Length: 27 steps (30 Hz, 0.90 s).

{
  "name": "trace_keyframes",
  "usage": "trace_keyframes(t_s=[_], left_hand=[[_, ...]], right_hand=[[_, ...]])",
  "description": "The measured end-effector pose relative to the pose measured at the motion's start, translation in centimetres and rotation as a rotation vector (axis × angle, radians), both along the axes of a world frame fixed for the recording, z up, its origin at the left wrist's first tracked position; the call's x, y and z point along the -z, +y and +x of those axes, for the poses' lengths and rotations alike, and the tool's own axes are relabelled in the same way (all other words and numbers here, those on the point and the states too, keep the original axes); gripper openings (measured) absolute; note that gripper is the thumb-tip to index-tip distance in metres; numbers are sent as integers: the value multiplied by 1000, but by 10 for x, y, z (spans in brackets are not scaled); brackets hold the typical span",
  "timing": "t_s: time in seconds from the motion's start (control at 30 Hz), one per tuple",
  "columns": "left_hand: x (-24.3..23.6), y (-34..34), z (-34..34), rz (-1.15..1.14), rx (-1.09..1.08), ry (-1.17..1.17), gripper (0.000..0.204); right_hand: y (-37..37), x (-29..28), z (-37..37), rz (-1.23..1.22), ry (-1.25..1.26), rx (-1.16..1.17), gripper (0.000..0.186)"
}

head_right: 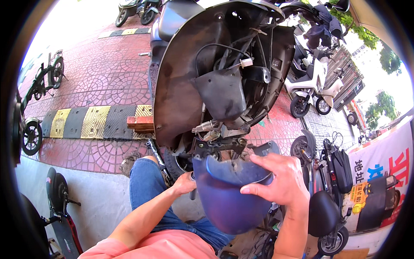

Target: The person positions a blue plastic fairing onto the front of a motorcycle, secures it using a power drill and screws, and adjusts wiring around the fork.

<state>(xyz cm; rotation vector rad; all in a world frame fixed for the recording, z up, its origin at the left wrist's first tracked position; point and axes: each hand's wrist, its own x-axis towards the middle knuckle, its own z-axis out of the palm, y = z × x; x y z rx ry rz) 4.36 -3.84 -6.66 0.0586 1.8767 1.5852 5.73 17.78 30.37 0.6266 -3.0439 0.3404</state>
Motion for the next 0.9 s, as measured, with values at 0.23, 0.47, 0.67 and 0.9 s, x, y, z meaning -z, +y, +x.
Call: trace_keyframes(t_s=[0.23, 0.47, 0.67, 0.9], left_hand=[[26, -6, 21, 187, -133, -204, 48], [-18, -17, 31, 693, -476, -261, 55], [-70, -20, 5, 799, -532, -245, 63], [-65, -13, -33, 782, -538, -525, 33]], right_hand=[[-6, 32, -31, -12, -111, 17, 82], [-20, 47, -50, 84, -78, 63, 82], [-23, 52, -51, 84, -114, 73, 82], [-6, 85, -50, -119, 59, 128, 70]])
